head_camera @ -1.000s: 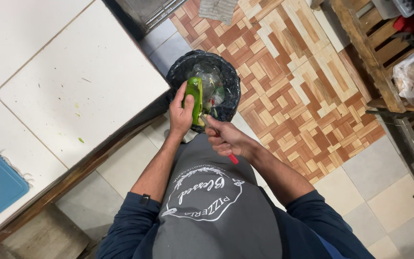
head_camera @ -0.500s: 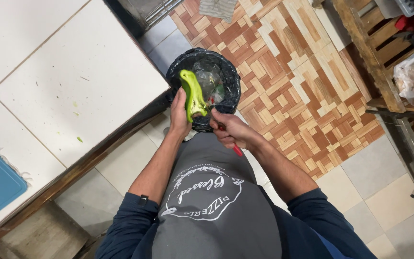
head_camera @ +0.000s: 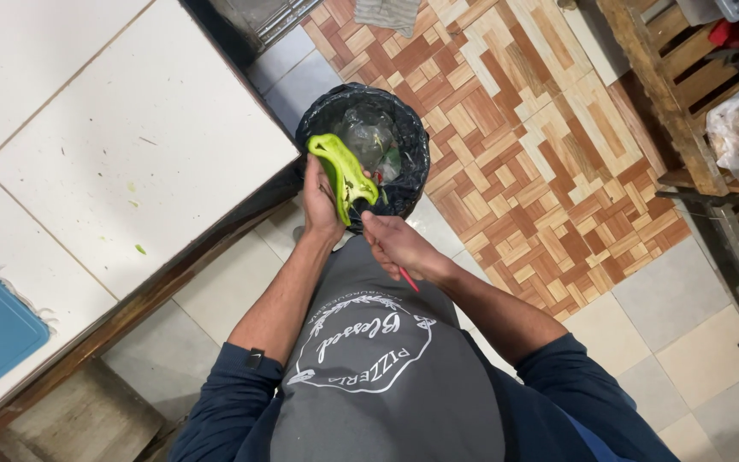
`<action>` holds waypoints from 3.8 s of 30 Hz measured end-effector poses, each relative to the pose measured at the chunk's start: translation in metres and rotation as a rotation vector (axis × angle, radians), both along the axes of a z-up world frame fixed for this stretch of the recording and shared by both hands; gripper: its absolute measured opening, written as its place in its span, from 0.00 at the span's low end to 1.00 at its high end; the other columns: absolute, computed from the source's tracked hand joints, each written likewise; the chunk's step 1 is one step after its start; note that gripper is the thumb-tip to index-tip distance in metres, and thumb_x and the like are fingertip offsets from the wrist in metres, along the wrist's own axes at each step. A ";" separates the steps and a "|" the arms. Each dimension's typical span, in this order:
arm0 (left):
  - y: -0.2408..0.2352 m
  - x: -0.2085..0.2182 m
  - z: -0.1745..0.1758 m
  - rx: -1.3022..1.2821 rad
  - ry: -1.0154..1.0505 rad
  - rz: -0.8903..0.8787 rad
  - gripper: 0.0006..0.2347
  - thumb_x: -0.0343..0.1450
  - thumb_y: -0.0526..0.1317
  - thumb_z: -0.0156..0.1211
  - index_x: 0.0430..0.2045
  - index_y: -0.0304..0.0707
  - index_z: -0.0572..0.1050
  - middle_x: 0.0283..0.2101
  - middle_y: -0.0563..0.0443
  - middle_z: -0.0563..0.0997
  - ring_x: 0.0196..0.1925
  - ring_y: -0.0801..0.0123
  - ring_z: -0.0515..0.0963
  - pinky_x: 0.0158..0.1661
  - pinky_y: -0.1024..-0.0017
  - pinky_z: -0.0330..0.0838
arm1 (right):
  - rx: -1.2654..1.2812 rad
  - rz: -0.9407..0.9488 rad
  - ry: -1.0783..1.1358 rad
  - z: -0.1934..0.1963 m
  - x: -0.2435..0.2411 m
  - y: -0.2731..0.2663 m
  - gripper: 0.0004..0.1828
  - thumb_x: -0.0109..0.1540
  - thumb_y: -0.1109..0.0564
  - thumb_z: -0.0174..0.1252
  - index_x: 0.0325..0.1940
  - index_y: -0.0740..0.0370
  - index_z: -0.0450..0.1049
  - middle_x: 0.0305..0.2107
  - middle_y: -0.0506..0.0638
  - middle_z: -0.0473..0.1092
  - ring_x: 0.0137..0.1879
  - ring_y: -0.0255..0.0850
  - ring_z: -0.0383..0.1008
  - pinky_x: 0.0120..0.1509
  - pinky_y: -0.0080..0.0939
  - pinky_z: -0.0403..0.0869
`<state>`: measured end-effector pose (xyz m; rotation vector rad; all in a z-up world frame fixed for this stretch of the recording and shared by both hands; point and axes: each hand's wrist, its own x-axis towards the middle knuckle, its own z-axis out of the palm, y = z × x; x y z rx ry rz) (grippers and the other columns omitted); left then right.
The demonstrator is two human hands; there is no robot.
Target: The person is seeding, cleaning, weighing, washing, and cutting green and red bell peppers in a kitchen environment.
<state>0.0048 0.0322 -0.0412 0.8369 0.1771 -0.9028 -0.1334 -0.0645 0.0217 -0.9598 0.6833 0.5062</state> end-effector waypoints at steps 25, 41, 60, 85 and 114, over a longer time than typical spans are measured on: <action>0.009 -0.015 -0.034 0.312 -0.633 0.205 0.23 0.83 0.54 0.34 0.47 0.33 0.73 0.43 0.53 0.78 0.45 0.74 0.76 0.49 0.74 0.72 | 0.553 -0.154 0.100 0.004 -0.007 -0.003 0.26 0.71 0.31 0.38 0.32 0.52 0.59 0.12 0.39 0.50 0.11 0.30 0.46 0.12 0.33 0.50; 0.016 -0.012 -0.027 0.426 -0.255 -0.051 0.27 0.79 0.58 0.36 0.52 0.32 0.74 0.46 0.50 0.80 0.47 0.71 0.79 0.49 0.70 0.74 | 0.191 -0.234 -0.049 0.024 0.000 -0.040 0.27 0.70 0.33 0.42 0.29 0.54 0.62 0.10 0.41 0.51 0.11 0.31 0.48 0.12 0.35 0.50; 0.045 -0.011 -0.013 0.264 0.166 -0.266 0.25 0.78 0.57 0.44 0.55 0.33 0.72 0.46 0.47 0.81 0.42 0.68 0.82 0.42 0.68 0.79 | -1.352 0.100 -0.262 -0.007 0.035 -0.056 0.13 0.66 0.44 0.61 0.40 0.54 0.80 0.21 0.52 0.75 0.27 0.49 0.79 0.32 0.51 0.73; 0.053 0.004 0.018 0.389 -0.084 -0.345 0.22 0.77 0.47 0.53 0.63 0.35 0.71 0.52 0.51 0.82 0.47 0.76 0.82 0.48 0.78 0.77 | -1.777 0.490 -0.558 0.049 0.023 -0.045 0.15 0.64 0.49 0.63 0.55 0.37 0.81 0.23 0.46 0.68 0.21 0.47 0.71 0.21 0.50 0.67; 0.036 0.016 0.003 0.393 0.094 -0.267 0.18 0.77 0.48 0.53 0.56 0.34 0.75 0.45 0.49 0.83 0.41 0.72 0.83 0.41 0.72 0.79 | -1.357 0.570 -0.459 0.059 0.018 -0.036 0.11 0.65 0.48 0.59 0.48 0.42 0.84 0.26 0.47 0.76 0.28 0.50 0.76 0.28 0.52 0.72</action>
